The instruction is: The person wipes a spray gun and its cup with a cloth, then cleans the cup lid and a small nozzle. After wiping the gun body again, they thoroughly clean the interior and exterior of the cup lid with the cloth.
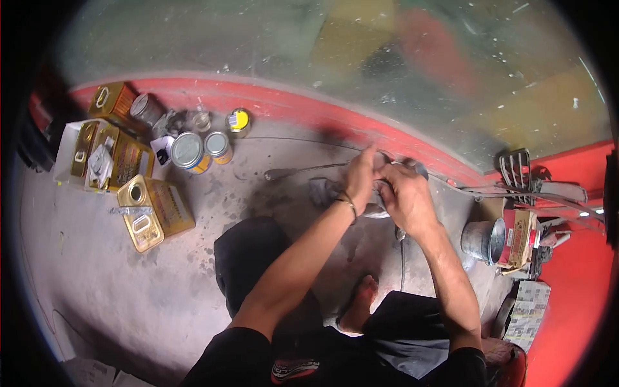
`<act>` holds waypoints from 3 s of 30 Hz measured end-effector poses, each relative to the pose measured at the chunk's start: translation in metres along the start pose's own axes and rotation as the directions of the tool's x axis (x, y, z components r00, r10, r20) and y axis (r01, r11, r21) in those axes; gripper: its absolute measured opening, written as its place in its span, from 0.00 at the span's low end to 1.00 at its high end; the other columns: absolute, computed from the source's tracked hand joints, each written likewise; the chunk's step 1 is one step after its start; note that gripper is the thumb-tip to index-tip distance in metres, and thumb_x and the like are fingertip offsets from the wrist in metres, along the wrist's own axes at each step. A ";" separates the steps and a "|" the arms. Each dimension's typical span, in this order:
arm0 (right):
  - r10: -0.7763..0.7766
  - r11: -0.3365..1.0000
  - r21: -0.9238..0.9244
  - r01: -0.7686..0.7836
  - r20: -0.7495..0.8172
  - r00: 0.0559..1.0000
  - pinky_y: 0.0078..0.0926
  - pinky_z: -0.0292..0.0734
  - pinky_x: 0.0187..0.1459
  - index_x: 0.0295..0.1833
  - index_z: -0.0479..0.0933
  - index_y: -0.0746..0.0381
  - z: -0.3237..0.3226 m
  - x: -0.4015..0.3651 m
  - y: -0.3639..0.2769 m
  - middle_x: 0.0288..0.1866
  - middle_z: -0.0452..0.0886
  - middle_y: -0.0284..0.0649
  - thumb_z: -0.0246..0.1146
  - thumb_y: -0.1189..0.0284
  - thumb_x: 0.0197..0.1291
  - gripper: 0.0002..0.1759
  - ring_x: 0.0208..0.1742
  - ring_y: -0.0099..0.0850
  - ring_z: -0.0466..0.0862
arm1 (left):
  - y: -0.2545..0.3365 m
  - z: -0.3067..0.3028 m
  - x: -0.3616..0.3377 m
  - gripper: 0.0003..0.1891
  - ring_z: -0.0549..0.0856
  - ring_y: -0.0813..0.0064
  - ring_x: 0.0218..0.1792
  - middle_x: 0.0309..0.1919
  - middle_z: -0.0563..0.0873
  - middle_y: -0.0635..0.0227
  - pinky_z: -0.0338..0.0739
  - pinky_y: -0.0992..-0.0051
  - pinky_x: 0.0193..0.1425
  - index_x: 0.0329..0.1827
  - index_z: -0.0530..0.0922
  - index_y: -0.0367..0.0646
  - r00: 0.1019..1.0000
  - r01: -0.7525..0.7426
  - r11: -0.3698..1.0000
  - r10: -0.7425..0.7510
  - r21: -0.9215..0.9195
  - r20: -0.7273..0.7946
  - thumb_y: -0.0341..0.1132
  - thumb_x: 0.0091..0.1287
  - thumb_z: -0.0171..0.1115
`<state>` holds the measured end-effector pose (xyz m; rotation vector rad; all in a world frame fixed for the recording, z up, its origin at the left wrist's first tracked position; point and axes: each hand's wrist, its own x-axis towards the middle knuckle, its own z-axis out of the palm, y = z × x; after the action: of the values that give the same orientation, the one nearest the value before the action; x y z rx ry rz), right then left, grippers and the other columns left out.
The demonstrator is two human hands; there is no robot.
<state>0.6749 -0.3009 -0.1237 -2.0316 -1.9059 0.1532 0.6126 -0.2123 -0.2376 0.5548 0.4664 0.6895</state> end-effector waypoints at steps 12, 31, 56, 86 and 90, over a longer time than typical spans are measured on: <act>-0.298 0.943 -0.249 0.219 -0.349 0.888 0.39 0.84 0.48 0.44 0.85 0.61 0.014 0.021 0.004 0.46 0.87 0.40 0.72 0.81 0.53 0.12 0.44 0.41 0.87 | 0.020 0.006 0.002 0.34 0.89 0.68 0.54 0.50 0.91 0.65 0.83 0.64 0.59 0.63 0.83 0.41 0.994 0.093 0.969 -0.079 -0.230 0.070 0.61 0.86 0.39; 0.516 0.849 0.350 -0.395 -0.392 0.762 0.33 0.84 0.49 0.62 0.88 0.64 0.085 -0.013 -0.007 0.42 0.89 0.49 0.68 0.72 0.75 0.15 0.41 0.34 0.88 | 0.003 -0.017 0.017 0.25 0.83 0.65 0.55 0.52 0.85 0.62 0.75 0.65 0.68 0.63 0.79 0.38 0.794 -0.595 0.654 0.567 0.466 0.218 0.45 0.89 0.34; 0.132 0.974 0.217 -0.066 -0.308 0.942 0.42 0.81 0.56 0.60 0.82 0.66 0.009 0.020 0.033 0.51 0.85 0.52 0.66 0.77 0.72 0.13 0.52 0.52 0.86 | 0.025 -0.038 0.004 0.31 0.86 0.62 0.63 0.57 0.88 0.58 0.76 0.58 0.75 0.63 0.77 0.37 0.967 0.243 0.891 -0.192 -0.385 0.167 0.59 0.86 0.41; 0.261 0.442 0.832 -0.335 0.237 0.936 0.21 0.77 0.57 0.63 0.82 0.61 0.029 0.002 0.028 0.51 0.86 0.24 0.54 0.55 0.88 0.21 0.52 0.16 0.82 | 0.059 -0.046 -0.021 0.35 0.81 0.66 0.71 0.68 0.83 0.63 0.72 0.60 0.79 0.74 0.76 0.39 0.915 0.187 0.973 -0.121 -0.138 0.385 0.62 0.88 0.40; 0.351 0.597 0.718 -0.357 0.167 0.921 0.28 0.78 0.54 0.57 0.86 0.63 0.024 0.027 0.049 0.49 0.89 0.35 0.58 0.60 0.86 0.18 0.49 0.23 0.84 | 0.047 -0.028 -0.022 0.33 0.73 0.62 0.81 0.80 0.74 0.61 0.64 0.57 0.87 0.82 0.70 0.39 0.889 0.238 0.881 -0.029 -0.408 0.457 0.57 0.89 0.44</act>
<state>0.7161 -0.2717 -0.1572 -1.7535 -1.0916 0.8893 0.5594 -0.1885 -0.2251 0.2124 -0.0896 0.4904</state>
